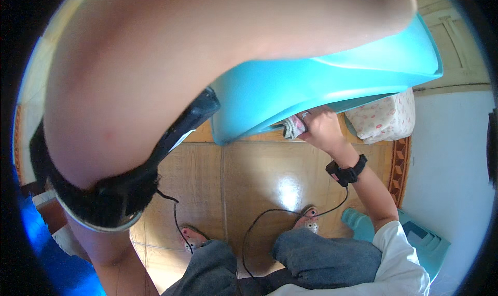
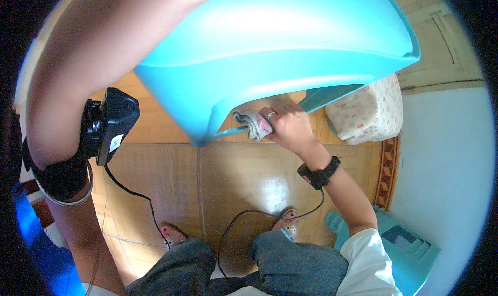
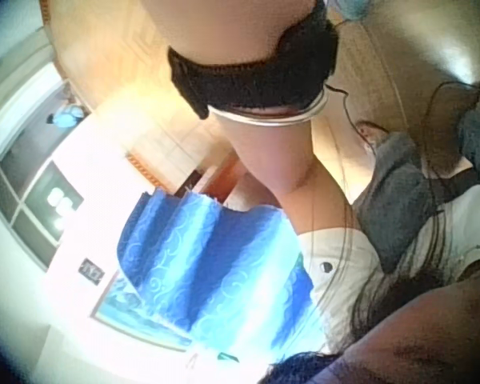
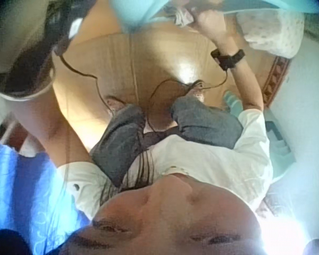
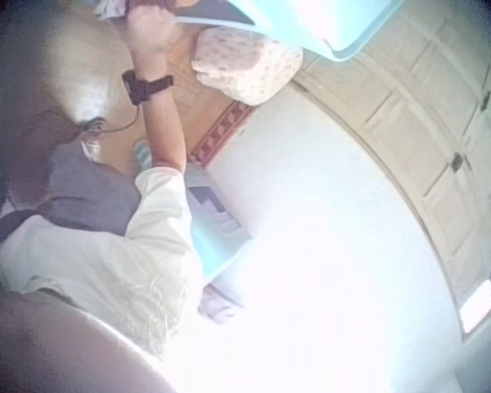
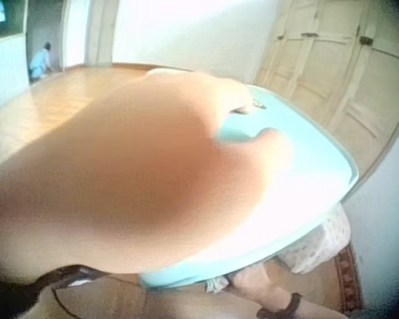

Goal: The person wipes the top and interior of a plastic stool with a cloth, washes the cloth in a bucket of water, and then wipes a small wooden chair.

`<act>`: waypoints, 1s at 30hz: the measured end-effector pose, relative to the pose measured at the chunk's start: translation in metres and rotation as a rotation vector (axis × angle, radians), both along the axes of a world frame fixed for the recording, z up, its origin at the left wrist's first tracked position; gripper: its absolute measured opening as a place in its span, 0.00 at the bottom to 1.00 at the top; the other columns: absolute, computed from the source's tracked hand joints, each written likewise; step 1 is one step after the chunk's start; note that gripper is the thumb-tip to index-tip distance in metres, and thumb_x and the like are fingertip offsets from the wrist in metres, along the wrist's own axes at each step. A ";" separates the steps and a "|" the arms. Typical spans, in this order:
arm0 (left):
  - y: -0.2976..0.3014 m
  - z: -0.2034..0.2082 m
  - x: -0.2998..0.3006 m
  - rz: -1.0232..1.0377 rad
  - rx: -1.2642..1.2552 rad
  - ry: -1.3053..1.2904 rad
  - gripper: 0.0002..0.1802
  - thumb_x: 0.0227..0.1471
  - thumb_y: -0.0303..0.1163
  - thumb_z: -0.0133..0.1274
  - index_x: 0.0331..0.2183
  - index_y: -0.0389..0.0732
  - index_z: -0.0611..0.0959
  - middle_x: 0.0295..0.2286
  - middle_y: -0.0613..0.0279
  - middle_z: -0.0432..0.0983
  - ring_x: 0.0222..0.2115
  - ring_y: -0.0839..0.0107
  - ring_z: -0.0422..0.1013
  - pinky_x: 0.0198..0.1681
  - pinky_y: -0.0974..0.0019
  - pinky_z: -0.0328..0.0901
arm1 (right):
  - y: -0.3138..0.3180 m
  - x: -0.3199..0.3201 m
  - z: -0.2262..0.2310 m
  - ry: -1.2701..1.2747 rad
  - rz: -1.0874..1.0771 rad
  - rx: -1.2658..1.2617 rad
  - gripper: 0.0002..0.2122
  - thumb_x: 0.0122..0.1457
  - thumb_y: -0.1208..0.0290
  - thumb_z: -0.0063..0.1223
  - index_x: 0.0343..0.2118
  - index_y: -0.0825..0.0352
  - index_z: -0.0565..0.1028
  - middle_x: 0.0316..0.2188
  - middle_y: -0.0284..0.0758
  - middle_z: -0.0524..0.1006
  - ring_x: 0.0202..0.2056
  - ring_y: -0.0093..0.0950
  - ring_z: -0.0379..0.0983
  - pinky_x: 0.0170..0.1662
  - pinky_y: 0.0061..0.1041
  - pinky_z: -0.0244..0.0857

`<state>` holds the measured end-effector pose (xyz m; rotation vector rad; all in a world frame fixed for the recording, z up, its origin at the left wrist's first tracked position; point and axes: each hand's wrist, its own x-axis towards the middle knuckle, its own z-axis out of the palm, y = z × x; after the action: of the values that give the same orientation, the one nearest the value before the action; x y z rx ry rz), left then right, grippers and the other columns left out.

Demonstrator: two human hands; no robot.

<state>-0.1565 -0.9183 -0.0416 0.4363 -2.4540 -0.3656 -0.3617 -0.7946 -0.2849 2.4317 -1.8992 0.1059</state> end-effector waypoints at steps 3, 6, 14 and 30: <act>0.000 -0.001 -0.008 0.011 -0.003 -0.011 0.26 0.53 0.42 0.42 0.45 0.30 0.71 0.38 0.45 0.72 0.40 0.62 0.68 0.43 0.64 0.62 | -0.004 0.015 -0.014 -0.004 0.066 -0.038 0.18 0.38 0.58 0.62 0.34 0.58 0.76 0.31 0.31 0.75 0.33 0.29 0.73 0.39 0.27 0.66; 0.007 0.004 -0.009 0.035 -0.019 -0.004 0.26 0.53 0.42 0.41 0.45 0.30 0.71 0.38 0.45 0.72 0.40 0.62 0.68 0.43 0.64 0.62 | -0.005 0.061 -0.019 0.023 -0.015 0.034 0.15 0.41 0.58 0.60 0.32 0.59 0.77 0.30 0.32 0.75 0.31 0.28 0.74 0.36 0.27 0.67; 0.017 -0.004 -0.008 0.196 0.010 -0.091 0.27 0.54 0.42 0.42 0.47 0.30 0.70 0.44 0.42 0.69 0.49 0.53 0.63 0.53 0.58 0.57 | 0.005 -0.001 -0.014 -0.051 0.043 -0.100 0.23 0.37 0.62 0.64 0.41 0.55 0.75 0.33 0.32 0.77 0.36 0.30 0.74 0.43 0.30 0.65; -0.013 -0.035 -0.009 0.270 -0.095 0.030 0.22 0.50 0.45 0.49 0.45 0.43 0.76 0.50 0.56 0.67 0.56 0.55 0.56 0.57 0.47 0.46 | -0.006 0.064 -0.002 -0.070 0.036 0.093 0.22 0.38 0.62 0.62 0.39 0.61 0.73 0.34 0.34 0.74 0.37 0.30 0.72 0.41 0.30 0.65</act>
<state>-0.1650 -0.9311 -0.0762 0.7058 -2.3320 -0.1408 -0.2973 -0.8005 -0.2872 2.5550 -1.9307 0.1077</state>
